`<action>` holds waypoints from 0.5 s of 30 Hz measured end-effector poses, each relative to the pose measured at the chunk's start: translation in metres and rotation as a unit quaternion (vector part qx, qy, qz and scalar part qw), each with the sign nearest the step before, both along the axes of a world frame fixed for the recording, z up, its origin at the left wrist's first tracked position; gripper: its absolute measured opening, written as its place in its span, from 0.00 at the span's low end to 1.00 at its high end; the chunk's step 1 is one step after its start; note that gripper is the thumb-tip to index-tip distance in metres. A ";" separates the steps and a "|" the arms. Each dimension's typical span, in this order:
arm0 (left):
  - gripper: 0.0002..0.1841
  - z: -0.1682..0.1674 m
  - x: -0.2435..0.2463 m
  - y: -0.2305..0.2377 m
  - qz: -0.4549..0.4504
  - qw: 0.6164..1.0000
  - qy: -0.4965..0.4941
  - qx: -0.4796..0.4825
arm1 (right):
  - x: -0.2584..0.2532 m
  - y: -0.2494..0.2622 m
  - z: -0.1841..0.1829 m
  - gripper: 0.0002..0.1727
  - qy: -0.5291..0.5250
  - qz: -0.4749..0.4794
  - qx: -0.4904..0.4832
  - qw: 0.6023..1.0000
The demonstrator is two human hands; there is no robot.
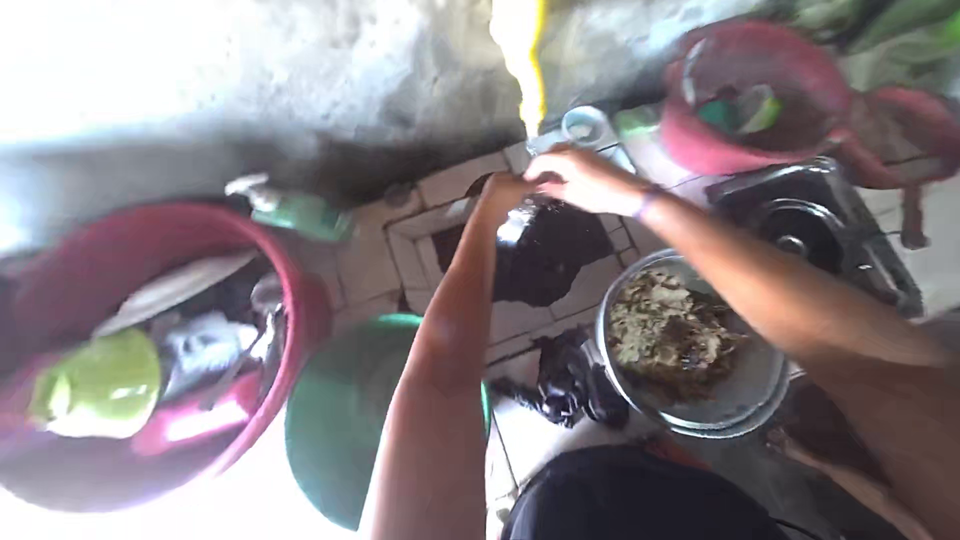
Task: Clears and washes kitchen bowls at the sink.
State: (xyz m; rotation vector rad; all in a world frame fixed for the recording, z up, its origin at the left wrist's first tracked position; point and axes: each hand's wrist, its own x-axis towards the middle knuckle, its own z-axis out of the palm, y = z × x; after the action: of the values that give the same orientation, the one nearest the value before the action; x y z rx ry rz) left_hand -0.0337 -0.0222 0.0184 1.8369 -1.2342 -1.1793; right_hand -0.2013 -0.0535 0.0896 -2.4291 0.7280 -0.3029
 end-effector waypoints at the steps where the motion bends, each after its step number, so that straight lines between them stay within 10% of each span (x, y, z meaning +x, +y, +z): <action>1: 0.21 0.001 -0.005 -0.004 -0.041 0.999 -0.029 0.001 | -0.018 0.012 0.002 0.14 0.009 -0.012 -0.012 1.000; 5: 0.24 0.024 -0.016 0.007 -0.160 0.976 -0.146 0.002 | -0.095 0.064 0.008 0.12 0.026 -0.079 -0.089 0.993; 15: 0.23 0.031 0.018 0.103 0.096 0.985 -0.131 -0.065 | -0.172 0.155 -0.064 0.15 0.283 -0.108 0.138 0.943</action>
State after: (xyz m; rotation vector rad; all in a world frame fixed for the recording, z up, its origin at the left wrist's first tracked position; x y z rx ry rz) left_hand -0.0153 0.0808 0.0494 2.0062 -1.2095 -0.7532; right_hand -0.3734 0.1015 0.0254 -2.1692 1.1963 0.4156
